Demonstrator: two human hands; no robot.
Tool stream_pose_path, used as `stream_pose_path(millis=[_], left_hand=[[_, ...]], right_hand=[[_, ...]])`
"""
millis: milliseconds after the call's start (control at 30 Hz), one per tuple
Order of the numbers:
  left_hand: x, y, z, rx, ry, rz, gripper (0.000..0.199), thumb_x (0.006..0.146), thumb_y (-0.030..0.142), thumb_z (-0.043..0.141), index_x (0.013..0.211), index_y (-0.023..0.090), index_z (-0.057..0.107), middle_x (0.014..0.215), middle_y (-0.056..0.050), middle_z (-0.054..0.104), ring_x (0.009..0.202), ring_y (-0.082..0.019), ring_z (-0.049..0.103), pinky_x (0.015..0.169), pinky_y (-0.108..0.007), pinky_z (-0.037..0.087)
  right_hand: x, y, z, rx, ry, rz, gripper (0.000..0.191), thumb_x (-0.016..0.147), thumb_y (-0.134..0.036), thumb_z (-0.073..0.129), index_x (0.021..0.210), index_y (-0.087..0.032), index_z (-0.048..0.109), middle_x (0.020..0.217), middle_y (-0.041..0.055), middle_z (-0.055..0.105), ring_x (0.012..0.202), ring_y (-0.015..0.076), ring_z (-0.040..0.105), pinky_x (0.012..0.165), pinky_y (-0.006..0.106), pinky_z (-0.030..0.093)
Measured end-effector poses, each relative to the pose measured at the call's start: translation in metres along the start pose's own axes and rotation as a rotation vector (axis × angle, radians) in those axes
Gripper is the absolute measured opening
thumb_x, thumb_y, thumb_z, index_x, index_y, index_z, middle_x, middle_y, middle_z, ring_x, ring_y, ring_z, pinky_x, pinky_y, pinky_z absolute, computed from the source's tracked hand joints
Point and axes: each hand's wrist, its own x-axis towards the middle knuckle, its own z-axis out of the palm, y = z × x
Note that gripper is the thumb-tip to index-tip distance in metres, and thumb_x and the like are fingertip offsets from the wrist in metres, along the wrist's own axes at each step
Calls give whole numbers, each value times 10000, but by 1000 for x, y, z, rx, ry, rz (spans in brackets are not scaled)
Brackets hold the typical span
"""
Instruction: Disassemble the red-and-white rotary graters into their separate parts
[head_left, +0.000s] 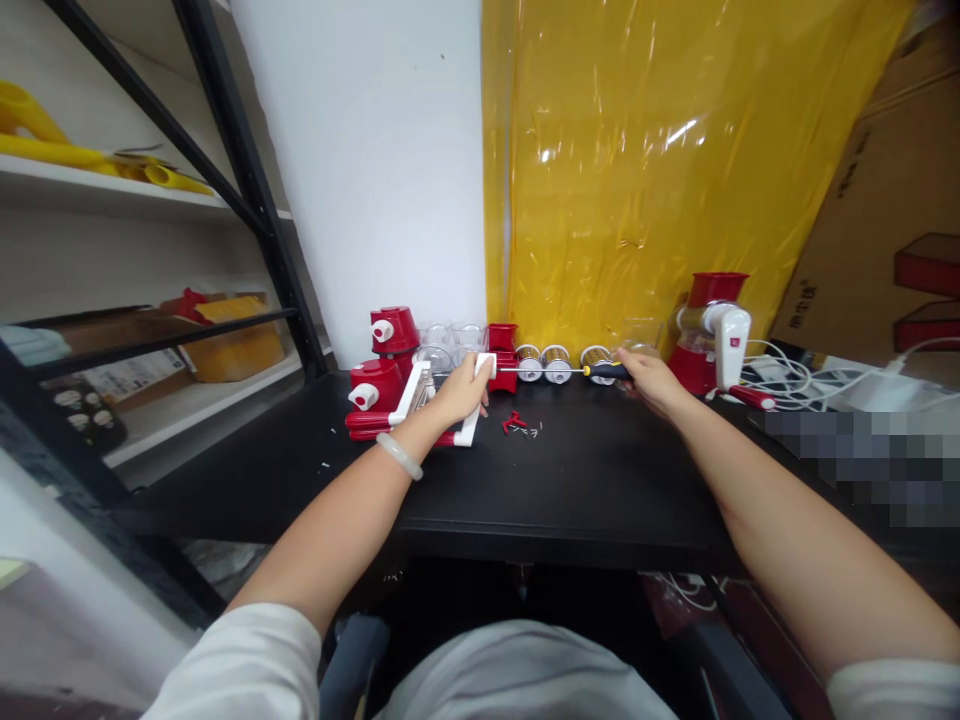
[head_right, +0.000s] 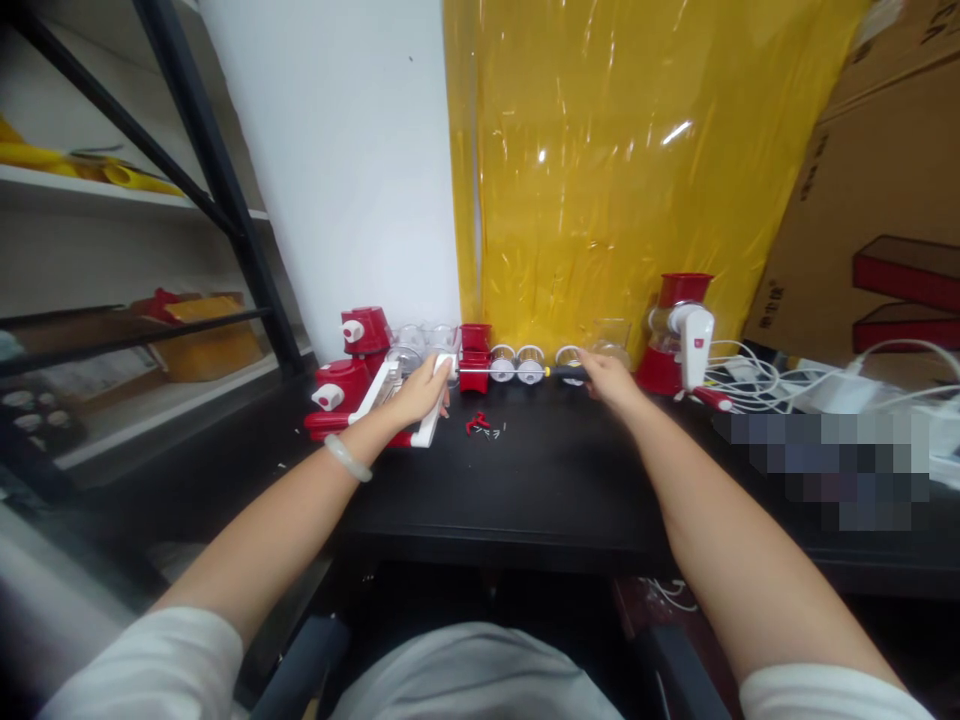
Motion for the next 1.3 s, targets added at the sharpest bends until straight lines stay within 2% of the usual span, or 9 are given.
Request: stream_pose_path(millis=[233, 467, 667, 767, 833, 967, 1033, 1133, 1300], left_hand=[[0, 3, 3, -97, -2, -93, 345, 995, 550, 351, 998, 214, 425, 531, 45, 545, 396, -164, 587, 438, -258, 451], [7, -3, 7, -260, -33, -197, 348, 1010, 525, 304, 1048, 199, 418, 474, 54, 538, 374, -176, 579, 426, -252, 466], [8, -3, 8, -321, -35, -275, 381, 1006, 553, 290, 1009, 198, 427, 464, 47, 537, 385, -173, 582, 426, -242, 469], [8, -2, 9, -314, -33, -269, 381, 1007, 552, 281, 982, 201, 427, 470, 43, 537, 387, -173, 583, 426, -245, 469], [7, -2, 9, -262, -20, -239, 365, 1015, 527, 266, 992, 200, 426, 474, 44, 532, 388, -177, 584, 429, -252, 471], [5, -4, 6, -101, 35, -139, 337, 1003, 515, 326, 1023, 199, 441, 515, 32, 552, 409, -193, 599, 442, -271, 463], [5, -5, 3, -14, 50, -70, 334, 995, 519, 350, 1019, 202, 452, 552, 14, 575, 436, -205, 614, 464, -287, 466], [5, -5, -1, 64, 72, 23, 311, 995, 504, 350, 1015, 210, 449, 581, 6, 589, 473, -210, 631, 511, -299, 479], [7, -3, -4, 39, 103, 2, 295, 1003, 489, 330, 1020, 214, 435, 556, 23, 572, 457, -202, 617, 504, -289, 461]], right_hand=[[0, -6, 2, 40, 98, -88, 483, 721, -681, 679, 679, -217, 550, 558, -13, 514, 484, 125, 475, 441, 252, 393], [-9, -20, 9, 233, 32, -88, 535, 571, -690, 764, 725, -216, 570, 733, 6, 586, 595, 118, 520, 490, 239, 403], [-14, -24, 10, 357, -7, -82, 534, 505, -603, 846, 757, -214, 581, 789, 9, 626, 656, 124, 567, 546, 238, 440], [-12, -24, 9, 385, -17, -64, 527, 486, -578, 869, 727, -215, 572, 745, -6, 625, 622, 122, 566, 529, 237, 446], [-10, -25, 9, 345, -3, -22, 495, 559, -595, 836, 734, -218, 568, 685, -14, 620, 568, 123, 564, 514, 246, 459], [-7, -23, 7, 171, -16, 149, 512, 857, -704, 502, 775, -205, 578, 529, 24, 607, 415, 137, 534, 420, 252, 427], [-7, -19, 6, 32, -21, 201, 614, 897, -738, 362, 695, -195, 568, 452, 48, 574, 333, 126, 467, 345, 239, 350], [-8, -14, 5, -118, -41, 214, 634, 864, -756, 422, 604, -192, 552, 374, 32, 500, 282, 101, 378, 299, 226, 266], [-11, -11, 8, 16, -83, 156, 537, 821, -695, 581, 622, -200, 520, 386, -25, 434, 309, 74, 320, 325, 214, 261]])
